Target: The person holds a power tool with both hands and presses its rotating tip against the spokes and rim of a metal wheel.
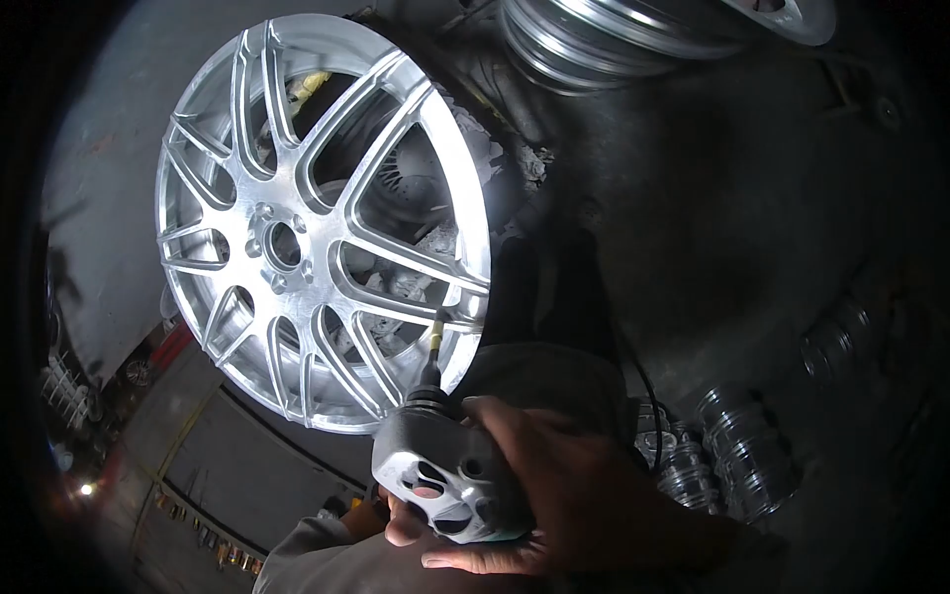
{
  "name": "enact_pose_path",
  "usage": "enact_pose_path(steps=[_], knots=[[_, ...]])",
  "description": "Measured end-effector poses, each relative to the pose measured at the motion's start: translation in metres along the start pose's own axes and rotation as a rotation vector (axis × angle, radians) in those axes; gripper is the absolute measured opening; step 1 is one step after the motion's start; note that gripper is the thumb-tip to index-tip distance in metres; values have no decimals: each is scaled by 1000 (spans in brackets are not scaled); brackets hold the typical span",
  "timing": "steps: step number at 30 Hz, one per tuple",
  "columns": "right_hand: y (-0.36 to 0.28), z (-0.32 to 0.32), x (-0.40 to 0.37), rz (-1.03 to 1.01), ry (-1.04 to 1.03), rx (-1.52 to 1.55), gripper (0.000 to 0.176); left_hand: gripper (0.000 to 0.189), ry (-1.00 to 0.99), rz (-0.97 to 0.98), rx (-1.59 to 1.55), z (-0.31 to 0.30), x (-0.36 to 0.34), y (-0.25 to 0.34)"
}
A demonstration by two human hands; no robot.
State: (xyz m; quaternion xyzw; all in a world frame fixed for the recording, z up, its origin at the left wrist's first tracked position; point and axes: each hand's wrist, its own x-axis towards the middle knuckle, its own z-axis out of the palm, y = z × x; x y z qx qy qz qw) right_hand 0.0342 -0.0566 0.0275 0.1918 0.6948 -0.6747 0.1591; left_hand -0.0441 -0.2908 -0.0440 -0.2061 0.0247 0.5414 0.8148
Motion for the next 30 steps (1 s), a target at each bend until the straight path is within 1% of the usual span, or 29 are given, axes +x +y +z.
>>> enact_pose_path(steps=[3, 5, 6, 7, 9, 10, 11, 13, 14, 15, 17, 18, 19, 21, 22, 23, 24, 25, 26, 27, 29, 30], knots=[[1, -1, -7, 27, -17, 42, 105, 90, 42, -15, -16, 5, 3, -1], [1, 0, -14, 33, -2, 42, 105, 91, -11, -28, -29, 5, 7, -3], [1, 1, -17, 40, 11, 42, 105, 90, 149, -92, 113, 6, 4, -13], [-2, 0, -18, 37, 12, 41, 105, 90, 150, -91, 116, 2, 4, -16], [-10, -4, -19, 132, -70, -24, 105, 86, -5, 26, 177, 1, 9, -13], [-8, -4, -22, 130, -69, -24, 105, 80, -22, 13, 250, 0, 12, -11], [-5, -4, -27, 132, -62, -33, 106, 80, -22, 13, 252, 3, 14, -10], [-2, -5, -34, 132, -54, -42, 106, 74, -10, 45, 410, 11, 17, -8], [-2, -5, -37, 141, -40, -44, 107, 71, -66, -29, 349, 5, 24, -5], [-2, -6, -40, 148, -25, -45, 108, 71, -62, -28, 351, 3, 28, -10], [-2, -8, -46, 173, -25, -31, 109, 68, -126, -89, 201, 2, 33, -21], [-2, -8, -49, 201, -23, -21, 110, 66, -95, -134, 228, 4, 34, -17], [-2, -8, -50, 199, -20, -21, 110, 66, -95, -136, 231, 7, 38, -16], [-1, -6, -53, 206, 17, -13, 111, 65, -163, -8, 238, 10, 45, -16], [-3, -3, -52, 203, 18, -13, 111, 64, -181, -63, 200, 9, 45, -17], [-6, 2, -50, 173, 69, -14, 110, 64, -179, -63, 202, 4, 42, -20], [-8, 5, -49, 143, 120, -12, 110, 64, -212, -17, 245, 0, 39, -21], [-5, 5, -49, 142, 120, -8, 110, 63, -244, 28, 287, -1, 36, -20], [-1, 4, -48, 139, 76, 1, 109, 64, -155, 13, 304, 1, 27, -18], [2, 3, -47, 137, 32, 10, 108, 64, -153, 10, 303, 7, 22, -11], [0, 2, -37, 108, 18, -1, 106, 67, -41, -38, 416, 14, 16, 0], [0, 4, -35, 88, 20, -14, 106, 71, -69, -18, 442, 13, 16, 2]])
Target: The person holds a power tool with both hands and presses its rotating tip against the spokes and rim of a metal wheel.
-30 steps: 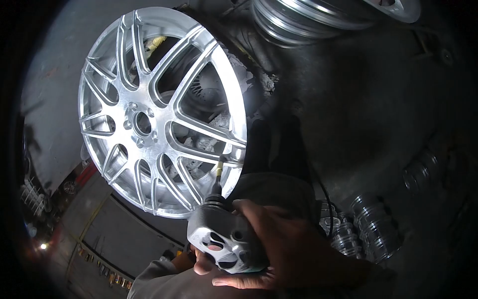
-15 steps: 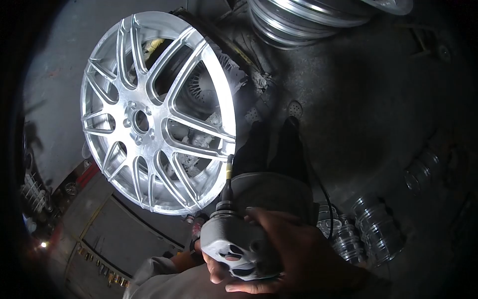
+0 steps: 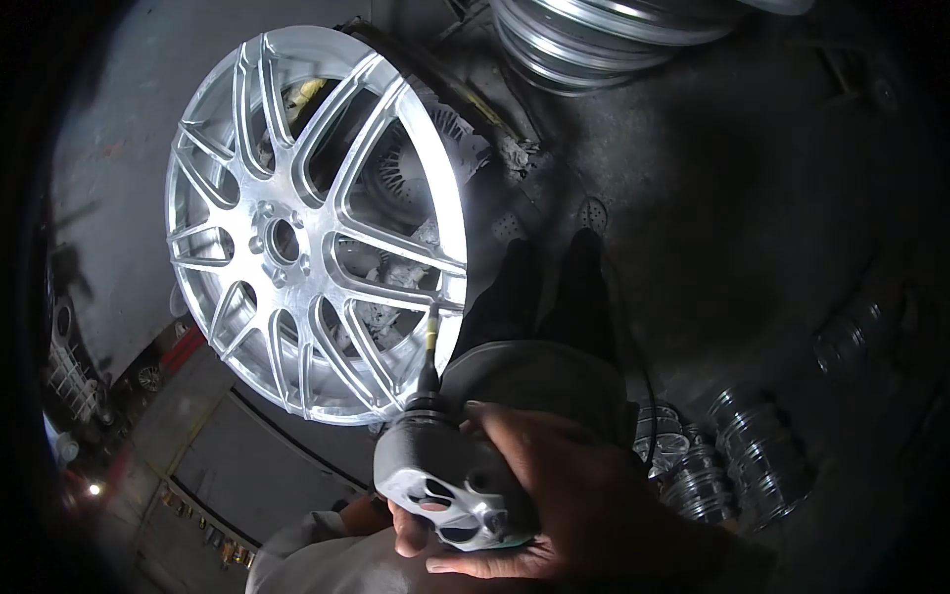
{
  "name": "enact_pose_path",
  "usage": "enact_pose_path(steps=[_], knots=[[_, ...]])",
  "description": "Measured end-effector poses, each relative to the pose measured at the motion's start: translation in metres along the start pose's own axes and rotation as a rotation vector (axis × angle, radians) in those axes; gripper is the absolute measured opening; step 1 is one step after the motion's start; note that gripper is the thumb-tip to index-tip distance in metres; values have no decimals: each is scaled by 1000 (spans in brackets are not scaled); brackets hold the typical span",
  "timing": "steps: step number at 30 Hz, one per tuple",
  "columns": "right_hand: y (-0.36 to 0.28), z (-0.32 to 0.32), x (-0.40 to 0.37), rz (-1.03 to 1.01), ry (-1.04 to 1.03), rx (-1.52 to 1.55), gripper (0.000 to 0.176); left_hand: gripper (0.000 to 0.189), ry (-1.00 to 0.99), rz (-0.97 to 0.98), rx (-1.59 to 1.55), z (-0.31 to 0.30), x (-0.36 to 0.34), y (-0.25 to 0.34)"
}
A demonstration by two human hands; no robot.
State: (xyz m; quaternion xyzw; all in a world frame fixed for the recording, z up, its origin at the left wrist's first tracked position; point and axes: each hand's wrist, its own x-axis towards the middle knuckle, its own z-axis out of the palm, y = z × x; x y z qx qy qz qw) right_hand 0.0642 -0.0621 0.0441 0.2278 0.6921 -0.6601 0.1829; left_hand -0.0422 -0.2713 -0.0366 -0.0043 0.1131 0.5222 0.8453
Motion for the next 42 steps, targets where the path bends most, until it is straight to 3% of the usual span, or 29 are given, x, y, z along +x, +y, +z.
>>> enact_pose_path(steps=[1, 2, 4, 9, 11, 13, 14, 17, 21, 24, 26, 27, 29, 36, 38, 42], knots=[[1, 2, 2, -21, 2, -14, 106, 75, -59, -8, -104, -14, -3, -18], [16, 7, -1, -143, 85, 36, 106, 76, 22, -47, -92, -16, -16, -34], [18, 9, 0, -148, 84, 34, 106, 77, 102, -87, -81, -13, -17, -31], [17, 8, -5, -145, 81, 39, 107, 75, -33, -5, 49, -16, -1, -14], [14, 8, -10, -71, 88, 13, 109, 70, -48, 46, 73, -12, 8, -8], [11, 1, -13, -65, 63, 5, 109, 67, -129, 65, -100, -6, 20, 0], [11, -1, -14, -55, 41, 3, 110, 64, -196, 15, -229, -11, 20, -27], [21, 7, -23, -44, 112, 39, 111, 66, -120, 14, -184, -3, 24, -15], [8, 6, -18, 9, 91, 29, 110, 66, -172, 59, -143, -8, 22, -17], [4, 8, -17, 100, 35, -4, 112, 65, -81, 89, -148, -3, 18, -14], [5, 13, -19, 70, 66, -79, 111, 59, -72, 37, -148, 0, 18, -11], [5, 20, -19, 73, 63, -80, 111, 54, -185, -60, -127, -2, 23, -6], [4, 36, -19, -158, 343, -303, 109, 52, -321, 180, -33, -5, 35, -9], [8, 32, -13, -231, 323, -331, 108, 53, -265, 237, -145, -8, 25, -15], [-1, 19, -10, -73, 110, -226, 109, 54, -147, 142, -35, -6, 20, -1], [-2, 21, -9, -37, 113, -182, 110, 57, -186, -2, -171, -5, 17, 4]])
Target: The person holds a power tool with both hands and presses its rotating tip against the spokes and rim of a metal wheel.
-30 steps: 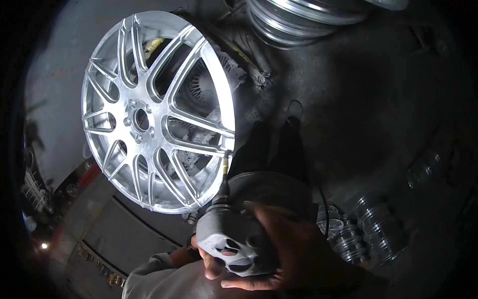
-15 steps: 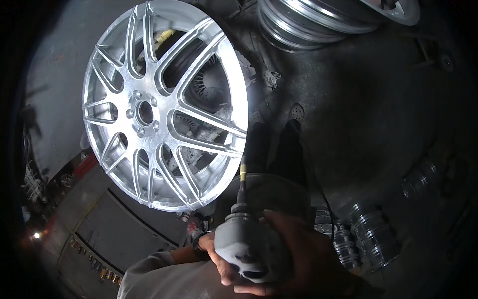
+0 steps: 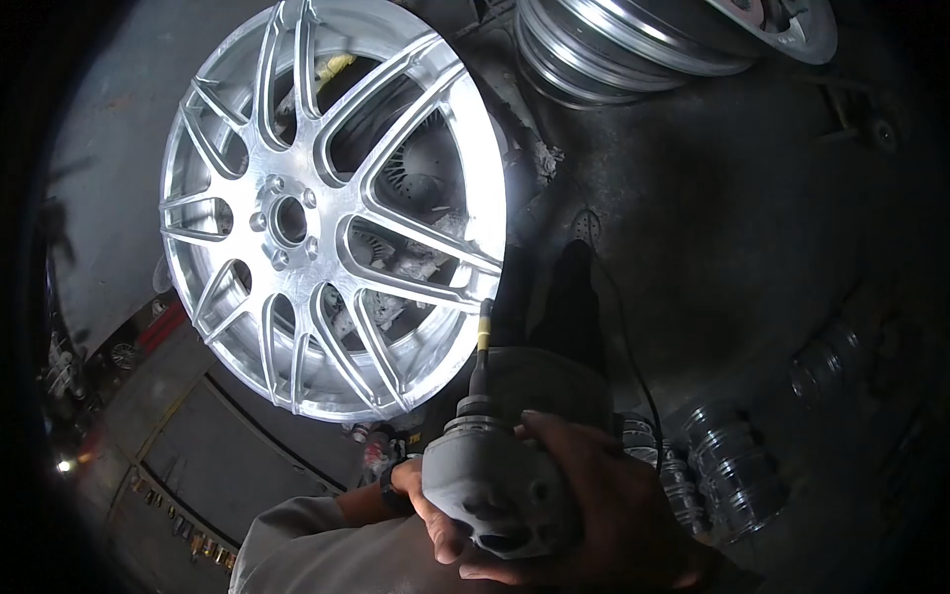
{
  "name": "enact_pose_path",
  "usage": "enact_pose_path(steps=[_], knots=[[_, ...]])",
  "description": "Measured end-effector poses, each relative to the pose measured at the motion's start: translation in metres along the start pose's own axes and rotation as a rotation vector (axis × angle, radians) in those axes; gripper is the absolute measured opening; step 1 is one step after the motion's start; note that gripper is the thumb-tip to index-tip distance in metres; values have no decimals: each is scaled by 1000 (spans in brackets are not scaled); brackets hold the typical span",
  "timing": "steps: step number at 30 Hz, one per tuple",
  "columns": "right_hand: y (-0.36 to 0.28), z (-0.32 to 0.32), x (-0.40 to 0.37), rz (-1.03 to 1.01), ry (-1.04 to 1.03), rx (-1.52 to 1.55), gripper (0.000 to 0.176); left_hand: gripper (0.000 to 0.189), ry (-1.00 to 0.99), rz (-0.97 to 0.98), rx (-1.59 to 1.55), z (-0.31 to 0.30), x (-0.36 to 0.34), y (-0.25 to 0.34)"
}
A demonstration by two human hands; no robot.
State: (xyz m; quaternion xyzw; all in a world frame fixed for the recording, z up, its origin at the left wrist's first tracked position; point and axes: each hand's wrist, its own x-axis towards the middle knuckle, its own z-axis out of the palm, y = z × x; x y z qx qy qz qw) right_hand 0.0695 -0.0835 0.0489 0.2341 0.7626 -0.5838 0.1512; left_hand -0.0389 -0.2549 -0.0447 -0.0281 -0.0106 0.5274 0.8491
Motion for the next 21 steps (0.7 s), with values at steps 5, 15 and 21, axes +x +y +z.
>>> enact_pose_path(steps=[5, 15, 21], knots=[[-9, -2, 9, -11, -37, -31, 108, 59, 49, 170, 83, -3, -9, -7], [-9, -5, 18, 50, -117, 0, 109, 63, 45, 87, -3, -8, -21, -14], [1, -5, 3, 42, -68, 12, 110, 56, -116, 188, 2, -9, 1, -11]])
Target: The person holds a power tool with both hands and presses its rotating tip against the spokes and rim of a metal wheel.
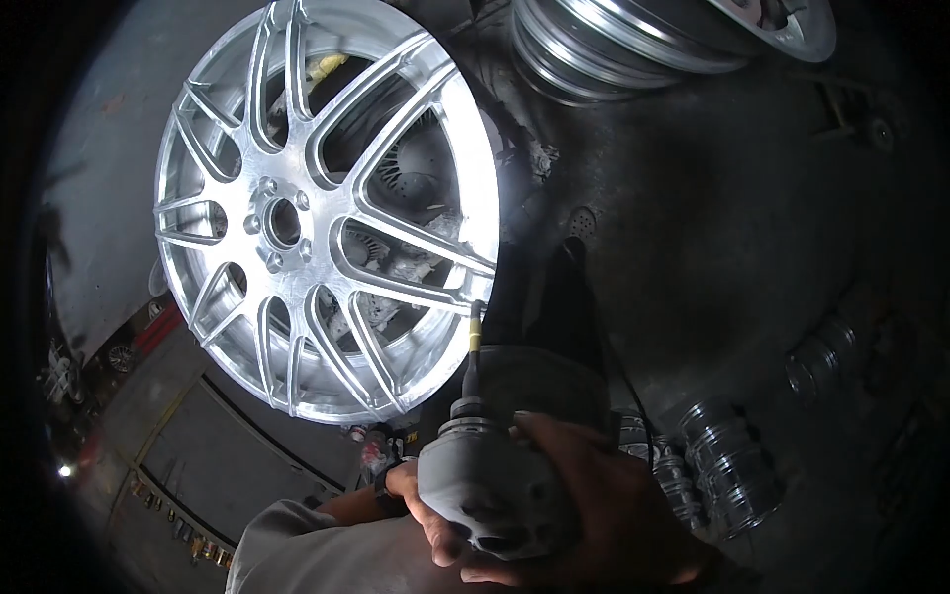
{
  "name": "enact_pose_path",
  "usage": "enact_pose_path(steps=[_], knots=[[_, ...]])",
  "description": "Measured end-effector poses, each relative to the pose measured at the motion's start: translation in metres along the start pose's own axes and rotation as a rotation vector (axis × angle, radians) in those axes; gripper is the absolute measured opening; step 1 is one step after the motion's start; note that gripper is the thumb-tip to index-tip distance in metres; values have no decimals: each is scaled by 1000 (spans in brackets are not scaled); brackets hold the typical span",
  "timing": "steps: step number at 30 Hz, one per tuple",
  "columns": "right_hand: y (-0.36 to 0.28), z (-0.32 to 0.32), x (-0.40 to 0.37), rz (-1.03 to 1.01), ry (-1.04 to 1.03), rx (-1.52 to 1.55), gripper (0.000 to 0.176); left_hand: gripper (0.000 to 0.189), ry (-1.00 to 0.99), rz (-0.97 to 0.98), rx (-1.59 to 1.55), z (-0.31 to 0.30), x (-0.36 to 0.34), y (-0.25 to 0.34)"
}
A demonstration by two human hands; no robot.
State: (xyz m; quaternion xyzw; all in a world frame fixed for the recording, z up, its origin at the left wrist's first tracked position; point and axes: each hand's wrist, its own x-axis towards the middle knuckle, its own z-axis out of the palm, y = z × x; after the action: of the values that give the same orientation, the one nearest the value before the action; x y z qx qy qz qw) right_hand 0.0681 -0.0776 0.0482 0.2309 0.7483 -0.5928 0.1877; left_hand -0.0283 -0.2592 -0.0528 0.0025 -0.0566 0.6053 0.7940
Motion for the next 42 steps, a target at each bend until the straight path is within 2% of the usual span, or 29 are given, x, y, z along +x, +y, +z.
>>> enact_pose_path(steps=[2, 3, 5, 9, 13, 14, 19, 23, 25, 29, 32, 34, 42], knots=[[4, 0, -4, 7, 26, 65, 110, 60, 19, -175, 6, -1, 3, 3], [5, -1, -7, 8, 28, 68, 110, 60, 20, -178, 6, 4, 7, 4], [7, -4, -13, 81, 26, 73, 109, 51, 166, -100, 63, 14, 17, 6], [6, -1, -17, 114, 64, 115, 109, 51, 84, -207, 75, 10, 20, 9], [5, -3, -13, 83, 53, 125, 111, 56, 44, -82, 216, 6, 18, 6], [5, -2, -13, 35, 67, 97, 111, 56, 46, -82, 215, 6, 14, 3], [2, -4, -9, 43, 56, 43, 110, 60, 191, -152, 83, 11, 6, 6], [1, -4, -4, 16, 49, 49, 108, 59, 167, -156, 44, 12, 4, 7], [-1, -4, 0, 17, 39, 62, 108, 57, 205, -80, 23, 13, -1, 2], [-2, -6, 4, -16, 28, 31, 108, 57, 205, -110, -14, 10, -3, 3], [1, -4, -1, -1, 39, 57, 107, 61, 82, -132, 32, 5, -1, 0], [-2, -7, -1, 20, 31, 57, 107, 64, 173, -131, 50, 9, 0, 0], [1, -4, -2, 3, 55, 76, 107, 68, 167, -167, 98, 7, -1, 6]])
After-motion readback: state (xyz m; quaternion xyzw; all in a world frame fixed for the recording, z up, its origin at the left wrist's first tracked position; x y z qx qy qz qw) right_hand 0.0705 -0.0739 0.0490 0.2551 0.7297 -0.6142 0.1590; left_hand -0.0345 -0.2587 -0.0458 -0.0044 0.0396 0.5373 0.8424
